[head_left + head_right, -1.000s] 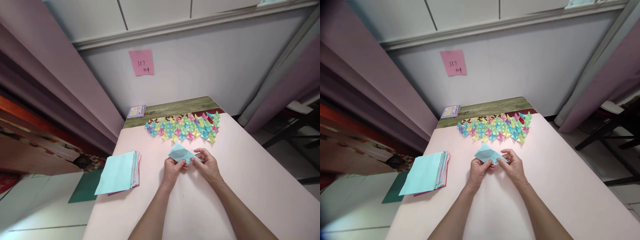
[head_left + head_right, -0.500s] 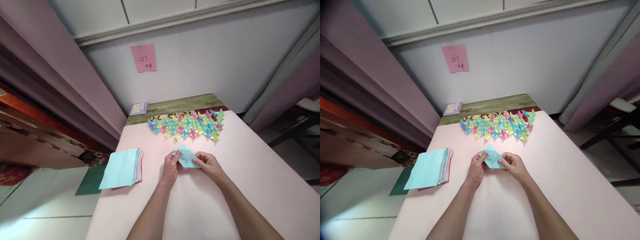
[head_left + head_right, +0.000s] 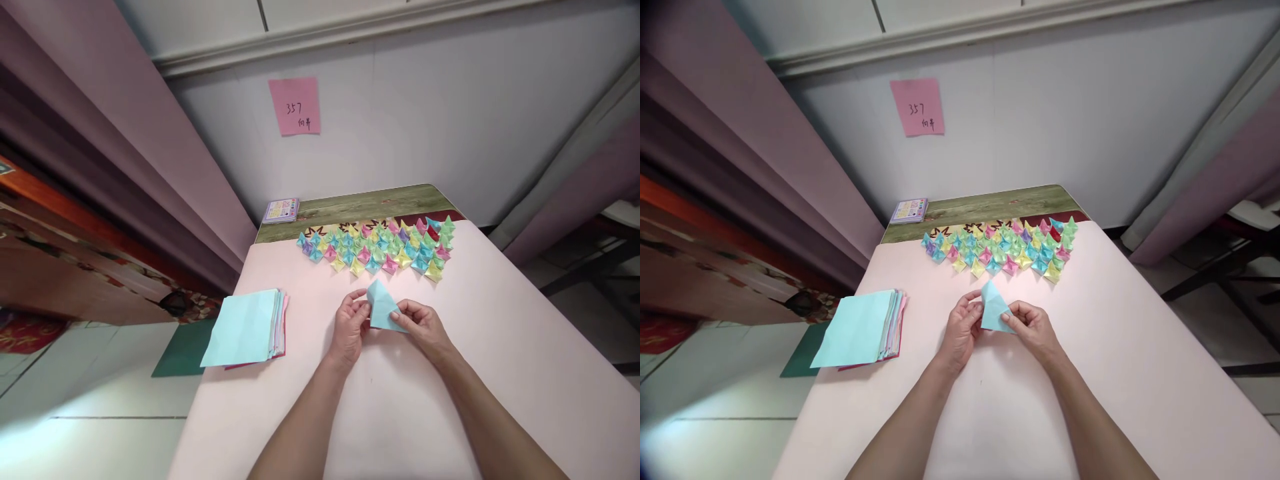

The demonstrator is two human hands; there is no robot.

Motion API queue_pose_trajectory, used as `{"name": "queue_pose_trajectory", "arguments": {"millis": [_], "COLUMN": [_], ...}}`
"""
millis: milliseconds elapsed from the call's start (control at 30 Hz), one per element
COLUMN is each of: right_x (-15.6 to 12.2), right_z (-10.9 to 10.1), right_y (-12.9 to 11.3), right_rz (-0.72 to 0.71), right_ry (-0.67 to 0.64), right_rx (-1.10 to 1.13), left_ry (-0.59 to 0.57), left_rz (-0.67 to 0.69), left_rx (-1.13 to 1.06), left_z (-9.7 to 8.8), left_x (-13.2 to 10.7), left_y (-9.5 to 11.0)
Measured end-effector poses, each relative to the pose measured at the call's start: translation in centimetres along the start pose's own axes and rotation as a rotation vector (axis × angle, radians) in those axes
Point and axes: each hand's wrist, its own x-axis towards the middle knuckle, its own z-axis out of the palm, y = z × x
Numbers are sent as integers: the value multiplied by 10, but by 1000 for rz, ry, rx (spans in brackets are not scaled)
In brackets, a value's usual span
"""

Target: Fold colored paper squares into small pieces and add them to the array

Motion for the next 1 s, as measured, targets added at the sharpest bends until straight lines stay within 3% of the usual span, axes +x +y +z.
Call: {"name": "queue_pose_trajectory", "arguments": {"millis": [133,300,500,700,900,1000], "right_x": [2,4,6,6,9,9], "right_z": [4,9,5,1,1,-4], "right_y": [3,9,10,1,3,1], "right_rz": [-18,-43,-61,-19,20,-5], "right_ry": [85,176,147,57,237,374], "right_rx": [-50,-115,-85,-1,-3,36], "left_ry": [43,-49,-110,-309,-269,-224], "left_rz": [127,86,53,-27,-94,-90], "left_rx": [248,392,452,528,568,480], "left_z": [1,-2,-6,-3,-5,-4], "left_x": [-4,-4,-1,-9,-4,-1], "left_y": [-3,-4,-6,5,6,8]}}
